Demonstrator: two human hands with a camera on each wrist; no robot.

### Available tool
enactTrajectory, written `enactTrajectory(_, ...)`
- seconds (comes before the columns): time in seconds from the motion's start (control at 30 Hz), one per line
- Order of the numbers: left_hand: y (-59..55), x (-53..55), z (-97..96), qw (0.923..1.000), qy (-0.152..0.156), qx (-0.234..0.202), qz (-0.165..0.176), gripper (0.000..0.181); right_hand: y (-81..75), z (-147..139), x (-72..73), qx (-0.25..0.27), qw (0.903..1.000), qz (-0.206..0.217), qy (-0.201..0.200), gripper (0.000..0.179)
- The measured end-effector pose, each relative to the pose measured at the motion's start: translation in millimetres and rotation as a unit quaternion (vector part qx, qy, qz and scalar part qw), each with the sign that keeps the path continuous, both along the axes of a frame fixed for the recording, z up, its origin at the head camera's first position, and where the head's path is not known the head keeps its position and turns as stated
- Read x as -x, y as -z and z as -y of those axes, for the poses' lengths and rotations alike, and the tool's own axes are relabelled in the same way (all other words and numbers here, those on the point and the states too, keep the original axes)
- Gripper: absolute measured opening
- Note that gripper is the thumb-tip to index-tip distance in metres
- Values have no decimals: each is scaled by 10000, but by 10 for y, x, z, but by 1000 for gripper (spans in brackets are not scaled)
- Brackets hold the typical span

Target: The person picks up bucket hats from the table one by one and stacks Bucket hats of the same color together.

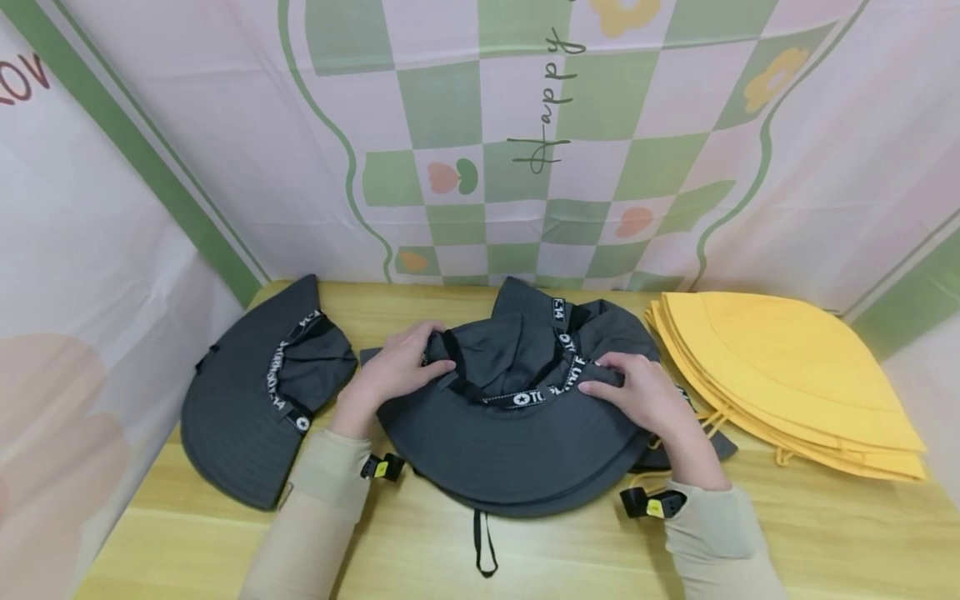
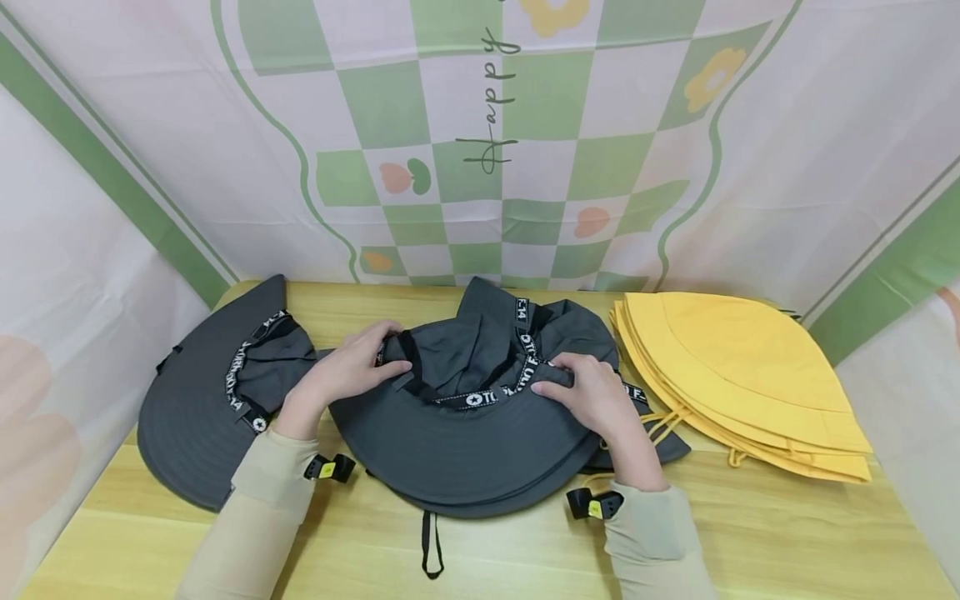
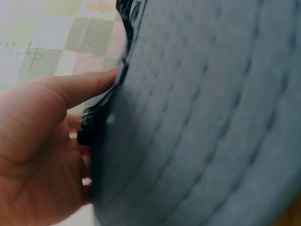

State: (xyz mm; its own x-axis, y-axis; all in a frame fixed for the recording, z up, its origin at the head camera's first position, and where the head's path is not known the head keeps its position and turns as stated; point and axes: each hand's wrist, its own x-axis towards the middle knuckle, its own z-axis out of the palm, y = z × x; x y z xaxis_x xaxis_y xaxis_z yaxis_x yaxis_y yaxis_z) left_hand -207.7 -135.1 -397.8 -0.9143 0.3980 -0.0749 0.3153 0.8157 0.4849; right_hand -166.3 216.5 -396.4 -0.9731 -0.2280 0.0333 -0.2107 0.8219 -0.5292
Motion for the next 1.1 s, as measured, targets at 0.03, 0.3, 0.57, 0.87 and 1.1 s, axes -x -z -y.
enactTrajectory(0.03,-9,-6,12,9998,-137,69,88,61,-1,-4,-1,26,10000,-34,17,36)
enactTrajectory(0.3,-59,-43,155,9935,-96,985,562,89,19,-45,7,60,9999,-49,102,40)
enactTrajectory(0.57,-10,-20,125,9870,268,1374,792,94,11,-67,9,-97,9999,137,-28,45)
enactTrajectory(0.87,21,-38,131,9869,172,1318,913,99,46,-71,4,-228,9989,217,-354,46)
enactTrajectory(1.1,16,-9,98,9926,247,1041,581,80,41,-74,-12,-329,9978,296,-484,46)
